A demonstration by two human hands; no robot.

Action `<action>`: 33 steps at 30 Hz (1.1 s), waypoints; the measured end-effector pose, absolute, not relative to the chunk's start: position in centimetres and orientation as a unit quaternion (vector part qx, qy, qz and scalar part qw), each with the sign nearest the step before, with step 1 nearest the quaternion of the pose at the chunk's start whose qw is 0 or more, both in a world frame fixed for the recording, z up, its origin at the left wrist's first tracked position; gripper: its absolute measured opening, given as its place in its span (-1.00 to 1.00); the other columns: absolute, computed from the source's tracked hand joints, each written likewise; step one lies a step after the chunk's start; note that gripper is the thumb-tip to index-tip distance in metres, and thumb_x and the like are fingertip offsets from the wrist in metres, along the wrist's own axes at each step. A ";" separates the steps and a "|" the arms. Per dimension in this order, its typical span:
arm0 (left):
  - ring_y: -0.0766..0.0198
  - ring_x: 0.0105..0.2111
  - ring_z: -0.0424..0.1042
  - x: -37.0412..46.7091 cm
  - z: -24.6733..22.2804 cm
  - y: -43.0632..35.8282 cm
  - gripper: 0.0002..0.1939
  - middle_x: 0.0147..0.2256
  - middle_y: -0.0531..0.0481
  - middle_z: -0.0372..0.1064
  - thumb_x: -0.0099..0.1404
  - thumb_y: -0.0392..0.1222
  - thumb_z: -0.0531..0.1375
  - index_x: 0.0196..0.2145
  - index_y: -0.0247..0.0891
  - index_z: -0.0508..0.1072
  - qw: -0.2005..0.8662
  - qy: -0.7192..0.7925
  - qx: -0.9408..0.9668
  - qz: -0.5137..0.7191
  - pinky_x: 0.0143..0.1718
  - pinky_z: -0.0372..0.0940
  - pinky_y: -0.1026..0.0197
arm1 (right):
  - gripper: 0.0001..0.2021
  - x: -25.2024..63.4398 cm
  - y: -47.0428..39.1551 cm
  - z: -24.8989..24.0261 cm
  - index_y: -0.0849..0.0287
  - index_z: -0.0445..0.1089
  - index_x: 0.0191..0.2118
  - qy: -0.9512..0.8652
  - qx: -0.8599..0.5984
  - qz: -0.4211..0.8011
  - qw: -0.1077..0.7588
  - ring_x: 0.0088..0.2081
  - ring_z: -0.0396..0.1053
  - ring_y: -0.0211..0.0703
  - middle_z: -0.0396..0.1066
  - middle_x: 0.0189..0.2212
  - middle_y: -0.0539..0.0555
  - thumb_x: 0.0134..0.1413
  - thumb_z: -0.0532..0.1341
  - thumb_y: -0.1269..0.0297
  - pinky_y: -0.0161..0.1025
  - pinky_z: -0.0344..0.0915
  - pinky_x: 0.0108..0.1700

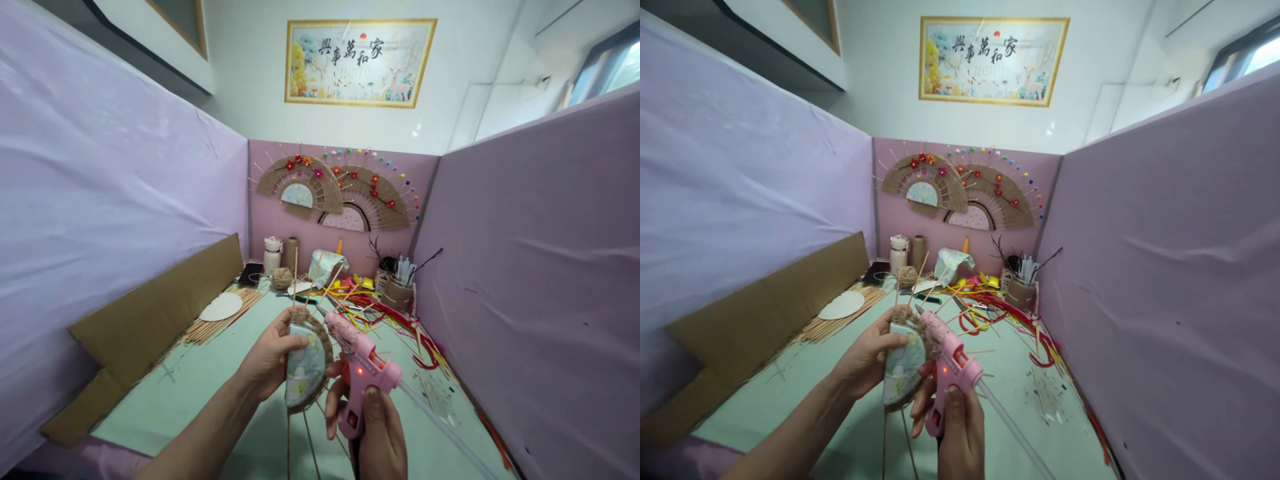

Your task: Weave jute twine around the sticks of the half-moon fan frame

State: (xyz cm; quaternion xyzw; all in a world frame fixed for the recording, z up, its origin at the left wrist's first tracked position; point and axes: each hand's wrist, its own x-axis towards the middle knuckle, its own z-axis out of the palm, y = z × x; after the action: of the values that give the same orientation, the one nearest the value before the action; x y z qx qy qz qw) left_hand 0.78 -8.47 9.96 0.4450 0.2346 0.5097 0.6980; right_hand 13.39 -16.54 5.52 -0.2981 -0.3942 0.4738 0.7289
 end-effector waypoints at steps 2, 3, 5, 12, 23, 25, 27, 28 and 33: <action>0.29 -0.42 0.40 0.8 10.0 -8.5 -0.60 -0.35 -0.02 0.41 -0.03 -0.41 0.22 -0.19 -0.26 0.33 0.707 0.229 0.446 0.499 -0.36 0.28 0.25 | -0.61 13.4 -16.5 5.4 0.26 0.34 -0.15 -0.396 -0.299 0.480 0.724 -0.62 0.23 -0.28 0.33 -0.59 0.02 0.16 0.03 0.01 -0.32 0.13 -0.61; 0.28 -0.43 0.40 0.8 10.0 -8.5 -0.61 -0.35 -0.03 0.41 -0.04 -0.41 0.22 -0.19 -0.27 0.33 0.710 0.230 0.445 0.494 -0.37 0.27 0.25 | -0.60 13.4 -16.5 5.4 0.26 0.33 -0.14 -0.399 -0.301 0.481 0.720 -0.62 0.23 -0.28 0.33 -0.58 0.02 0.16 0.03 0.01 -0.32 0.13 -0.60; 0.28 -0.45 0.40 0.8 10.1 -8.6 -0.62 -0.37 -0.03 0.42 -0.05 -0.41 0.23 -0.21 -0.28 0.34 0.709 0.236 0.447 0.493 -0.39 0.26 0.25 | -0.59 13.5 -16.5 5.4 0.26 0.33 -0.13 -0.406 -0.314 0.480 0.712 -0.62 0.23 -0.27 0.34 -0.57 0.03 0.15 0.03 0.00 -0.32 0.12 -0.60; 0.30 -0.45 0.39 0.9 10.6 -9.1 -0.61 -0.37 -0.01 0.43 -0.07 -0.36 0.26 -0.22 -0.27 0.39 0.667 0.256 0.478 0.511 -0.38 0.26 0.27 | -0.52 13.8 -17.0 5.7 0.28 0.34 -0.12 -0.420 -0.326 0.485 0.695 -0.67 0.20 -0.28 0.34 -0.59 0.04 0.11 0.03 -0.07 -0.31 0.09 -0.63; 0.31 -0.39 0.38 0.8 11.0 -10.0 -0.65 -0.34 0.00 0.41 -0.05 -0.34 0.28 -0.23 -0.26 0.42 0.629 0.273 0.497 0.532 -0.36 0.26 0.30 | -0.55 13.8 -17.4 5.0 0.25 0.37 -0.22 -0.423 -0.322 0.493 0.688 -0.68 0.17 -0.31 0.34 -0.58 0.06 0.09 0.04 -0.08 -0.32 0.06 -0.64; 0.29 -0.36 0.39 0.8 10.9 -10.0 -0.64 -0.29 -0.03 0.42 -0.04 -0.34 0.28 -0.21 -0.27 0.41 0.617 0.279 0.500 0.540 -0.33 0.26 0.29 | -0.55 13.9 -17.4 5.1 0.24 0.37 -0.23 -0.430 -0.324 0.492 0.684 -0.68 0.17 -0.31 0.33 -0.59 0.05 0.09 0.04 -0.09 -0.32 0.04 -0.63; 0.26 -0.32 0.39 0.8 10.7 -10.0 -0.63 -0.25 -0.05 0.43 -0.03 -0.34 0.28 -0.19 -0.27 0.41 0.606 0.285 0.504 0.545 -0.31 0.26 0.27 | -0.54 14.0 -17.5 5.2 0.24 0.36 -0.23 -0.434 -0.321 0.494 0.682 -0.68 0.17 -0.31 0.33 -0.59 0.05 0.08 0.03 -0.10 -0.33 0.01 -0.64; 0.26 -0.31 0.39 0.8 10.6 -10.0 -0.62 -0.24 -0.05 0.43 -0.02 -0.34 0.28 -0.18 -0.26 0.40 0.601 0.288 0.506 0.547 -0.30 0.26 0.27 | -0.54 14.0 -17.5 5.2 0.24 0.36 -0.23 -0.435 -0.320 0.495 0.680 -0.68 0.17 -0.30 0.32 -0.60 0.05 0.08 0.03 -0.11 -0.33 0.00 -0.65; 0.26 -0.27 0.38 0.8 10.3 -10.0 -0.57 -0.23 -0.01 0.41 0.02 -0.34 0.26 -0.11 -0.20 0.34 0.577 0.296 0.512 0.563 -0.27 0.26 0.27 | -0.54 13.9 -17.5 5.4 0.23 0.36 -0.25 -0.434 -0.321 0.491 0.684 -0.69 0.15 -0.30 0.32 -0.61 0.04 0.07 0.04 -0.12 -0.34 0.00 -0.66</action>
State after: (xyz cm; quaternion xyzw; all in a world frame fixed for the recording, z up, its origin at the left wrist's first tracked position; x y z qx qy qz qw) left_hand 0.80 -9.99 10.32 0.5122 0.2964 0.5632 0.5767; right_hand 13.90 -17.48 5.39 -0.3209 -0.4340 0.4906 0.6841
